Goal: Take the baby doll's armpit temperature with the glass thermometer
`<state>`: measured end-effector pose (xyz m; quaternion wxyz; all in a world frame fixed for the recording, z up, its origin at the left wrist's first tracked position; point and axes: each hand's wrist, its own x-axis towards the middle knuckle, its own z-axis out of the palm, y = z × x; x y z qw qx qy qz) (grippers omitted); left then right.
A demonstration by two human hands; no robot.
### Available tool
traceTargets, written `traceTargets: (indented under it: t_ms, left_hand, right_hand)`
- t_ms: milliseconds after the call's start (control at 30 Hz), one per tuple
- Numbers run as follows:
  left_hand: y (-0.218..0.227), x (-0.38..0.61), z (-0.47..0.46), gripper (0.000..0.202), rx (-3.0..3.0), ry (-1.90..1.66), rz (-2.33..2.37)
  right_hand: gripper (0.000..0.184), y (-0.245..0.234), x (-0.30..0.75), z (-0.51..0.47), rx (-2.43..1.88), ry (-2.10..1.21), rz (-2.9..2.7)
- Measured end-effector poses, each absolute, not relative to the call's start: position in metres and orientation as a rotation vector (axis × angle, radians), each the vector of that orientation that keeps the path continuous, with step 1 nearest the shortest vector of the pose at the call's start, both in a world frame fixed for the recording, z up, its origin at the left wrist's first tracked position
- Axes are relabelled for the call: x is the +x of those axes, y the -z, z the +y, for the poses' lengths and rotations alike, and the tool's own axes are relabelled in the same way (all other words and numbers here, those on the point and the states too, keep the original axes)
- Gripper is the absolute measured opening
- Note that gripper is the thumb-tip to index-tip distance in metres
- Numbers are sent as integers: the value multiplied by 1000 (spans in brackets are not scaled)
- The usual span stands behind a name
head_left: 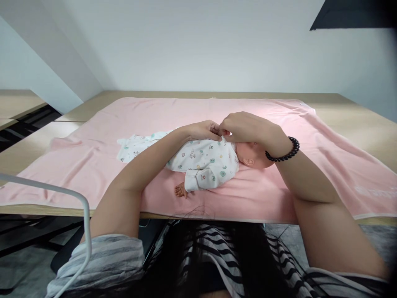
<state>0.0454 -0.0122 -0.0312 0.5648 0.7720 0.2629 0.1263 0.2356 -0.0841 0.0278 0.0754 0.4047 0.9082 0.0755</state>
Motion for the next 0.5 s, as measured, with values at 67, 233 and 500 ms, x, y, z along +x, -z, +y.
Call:
traceTargets:
  t_ms: [67,233,500]
  left_hand:
    - [30,47,-14,16,1811,-290,624]
    - [32,47,-13,13,1803,-279,636]
    - [34,46,-13,17,1781,-234,637]
  right_hand:
    - [24,-27,236,-83,1199,-212,2737]
    - [17,-27,241,-80,1161,-128,2806]
    - [13,-29,253,-74,1241,-75,2760]
